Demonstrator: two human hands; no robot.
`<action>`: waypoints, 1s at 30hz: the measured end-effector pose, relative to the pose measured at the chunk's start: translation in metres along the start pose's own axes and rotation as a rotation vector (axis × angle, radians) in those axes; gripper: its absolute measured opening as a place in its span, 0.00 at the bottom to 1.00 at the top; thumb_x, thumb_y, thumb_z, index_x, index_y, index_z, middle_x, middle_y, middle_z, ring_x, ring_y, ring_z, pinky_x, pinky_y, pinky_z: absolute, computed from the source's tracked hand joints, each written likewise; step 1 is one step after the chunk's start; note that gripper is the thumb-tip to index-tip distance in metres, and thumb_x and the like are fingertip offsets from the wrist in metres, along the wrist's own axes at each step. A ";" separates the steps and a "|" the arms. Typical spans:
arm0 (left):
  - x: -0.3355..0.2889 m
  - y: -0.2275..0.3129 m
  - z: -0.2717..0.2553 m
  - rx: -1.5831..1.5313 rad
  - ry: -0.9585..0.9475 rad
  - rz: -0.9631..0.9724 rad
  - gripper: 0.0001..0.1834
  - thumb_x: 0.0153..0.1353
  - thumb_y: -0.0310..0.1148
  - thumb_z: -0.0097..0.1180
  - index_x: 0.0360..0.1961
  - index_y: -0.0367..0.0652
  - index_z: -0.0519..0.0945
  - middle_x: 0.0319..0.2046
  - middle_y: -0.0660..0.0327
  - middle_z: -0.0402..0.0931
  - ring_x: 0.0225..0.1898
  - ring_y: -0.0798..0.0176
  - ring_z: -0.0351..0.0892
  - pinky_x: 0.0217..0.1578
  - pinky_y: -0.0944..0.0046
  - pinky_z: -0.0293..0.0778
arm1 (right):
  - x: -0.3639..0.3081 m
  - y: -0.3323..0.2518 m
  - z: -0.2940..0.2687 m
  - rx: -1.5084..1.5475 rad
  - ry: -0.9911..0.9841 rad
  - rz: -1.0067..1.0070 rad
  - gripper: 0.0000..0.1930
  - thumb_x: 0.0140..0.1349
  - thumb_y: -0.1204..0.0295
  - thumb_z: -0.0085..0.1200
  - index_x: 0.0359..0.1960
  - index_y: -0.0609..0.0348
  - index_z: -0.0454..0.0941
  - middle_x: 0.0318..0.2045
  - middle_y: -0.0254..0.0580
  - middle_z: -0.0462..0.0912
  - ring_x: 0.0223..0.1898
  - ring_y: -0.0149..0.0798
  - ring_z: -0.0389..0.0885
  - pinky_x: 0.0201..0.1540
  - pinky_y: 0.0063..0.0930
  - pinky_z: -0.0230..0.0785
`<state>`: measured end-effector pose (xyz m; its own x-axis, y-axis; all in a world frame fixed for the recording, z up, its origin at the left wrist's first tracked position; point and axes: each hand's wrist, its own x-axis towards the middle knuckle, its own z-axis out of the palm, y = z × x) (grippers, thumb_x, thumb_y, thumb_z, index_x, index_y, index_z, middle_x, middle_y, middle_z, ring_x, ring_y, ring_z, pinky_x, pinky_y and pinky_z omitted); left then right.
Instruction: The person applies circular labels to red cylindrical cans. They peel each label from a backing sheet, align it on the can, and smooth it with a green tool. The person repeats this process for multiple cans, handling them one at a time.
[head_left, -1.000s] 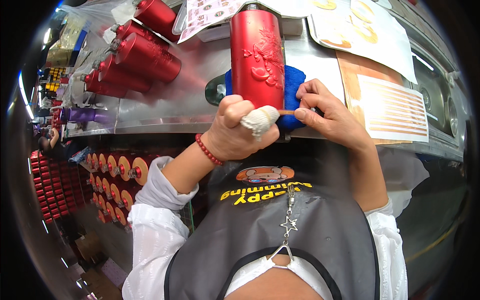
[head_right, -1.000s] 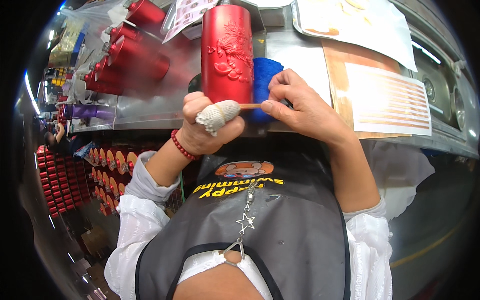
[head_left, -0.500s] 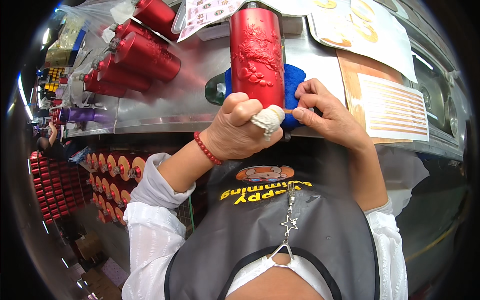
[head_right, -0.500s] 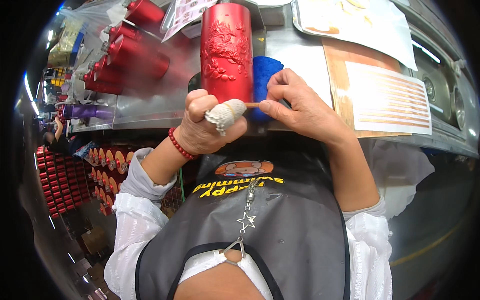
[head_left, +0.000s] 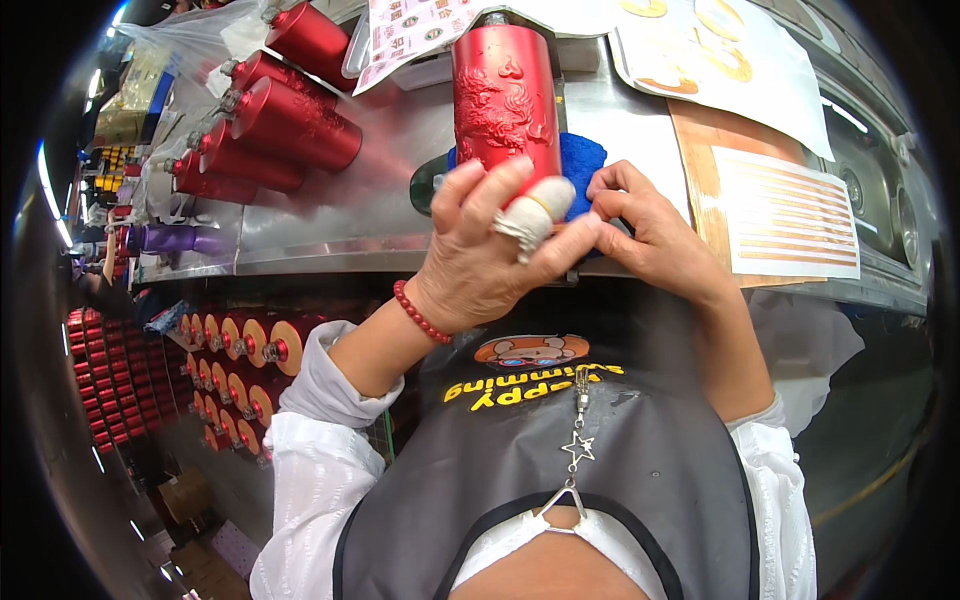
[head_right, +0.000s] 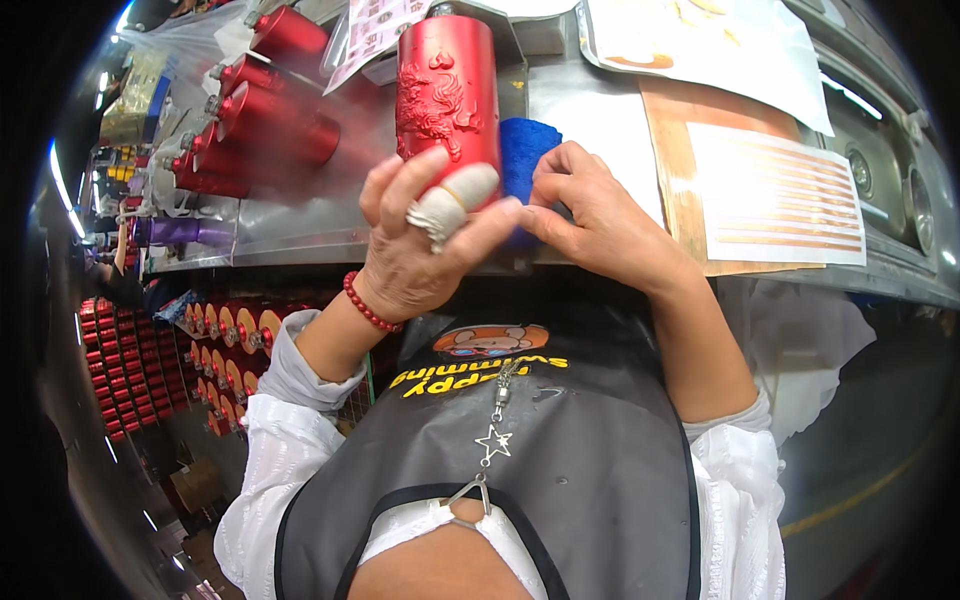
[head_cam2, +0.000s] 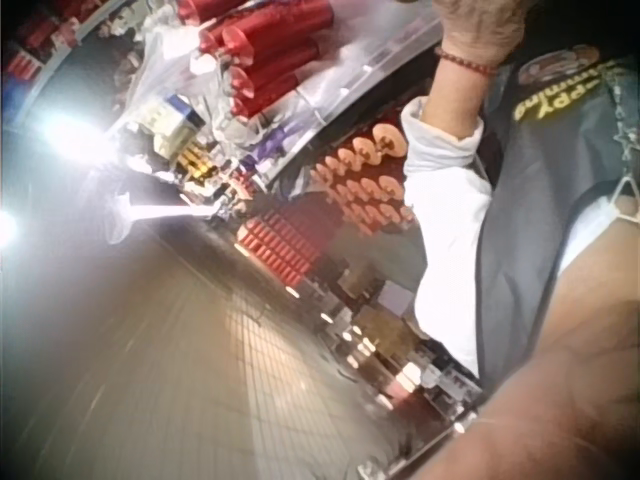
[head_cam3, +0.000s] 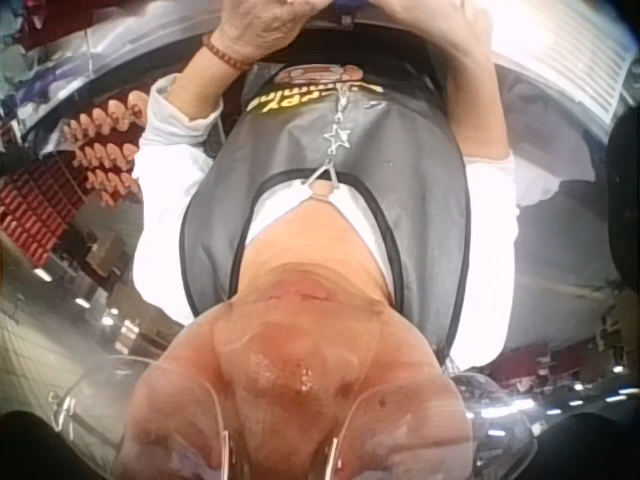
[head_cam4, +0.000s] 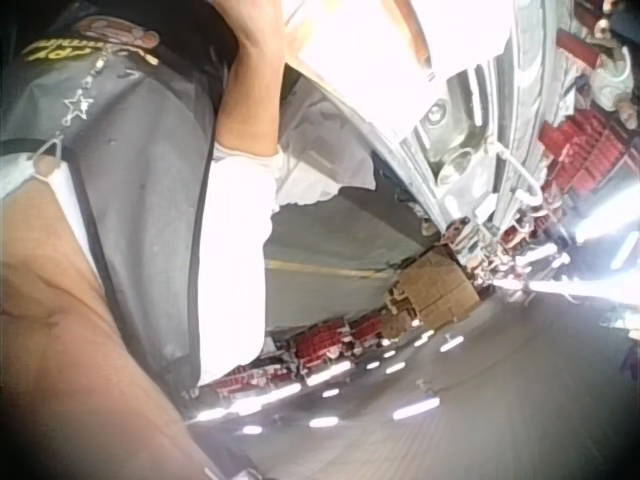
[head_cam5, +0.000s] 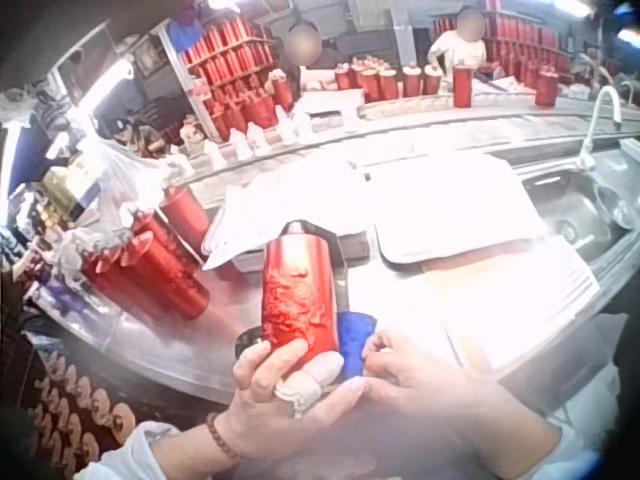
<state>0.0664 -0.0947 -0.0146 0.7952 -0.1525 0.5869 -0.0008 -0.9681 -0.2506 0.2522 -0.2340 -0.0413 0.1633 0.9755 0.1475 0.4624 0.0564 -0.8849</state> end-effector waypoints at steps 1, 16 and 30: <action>-0.004 -0.002 -0.001 -0.131 -0.002 -0.101 0.24 0.60 0.34 0.62 0.58 0.60 0.75 0.51 0.66 0.78 0.61 0.53 0.72 0.66 0.43 0.54 | 0.000 0.001 0.001 -0.010 0.016 -0.005 0.12 0.66 0.69 0.59 0.29 0.62 0.73 0.42 0.42 0.69 0.46 0.41 0.70 0.51 0.29 0.65; -0.022 0.000 0.010 -0.923 0.233 -0.754 0.34 0.61 0.33 0.63 0.65 0.34 0.63 0.60 0.51 0.65 0.62 0.56 0.65 0.65 0.57 0.59 | -0.019 -0.020 0.038 -0.272 0.311 -0.386 0.30 0.46 0.88 0.61 0.55 0.59 0.80 0.51 0.46 0.75 0.56 0.53 0.72 0.61 0.45 0.66; -0.039 -0.008 -0.006 -0.063 0.221 -0.018 0.13 0.56 0.33 0.64 0.43 0.63 0.84 0.45 0.69 0.81 0.57 0.63 0.74 0.74 0.37 0.40 | -0.014 -0.019 0.034 -0.213 0.288 -0.387 0.29 0.47 0.87 0.59 0.57 0.62 0.76 0.50 0.51 0.75 0.55 0.56 0.74 0.59 0.47 0.67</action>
<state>0.0318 -0.0825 -0.0314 0.6431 -0.1684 0.7470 -0.0312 -0.9805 -0.1941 0.2112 -0.2415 -0.0420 0.1645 0.7920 0.5879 0.6982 0.3275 -0.6366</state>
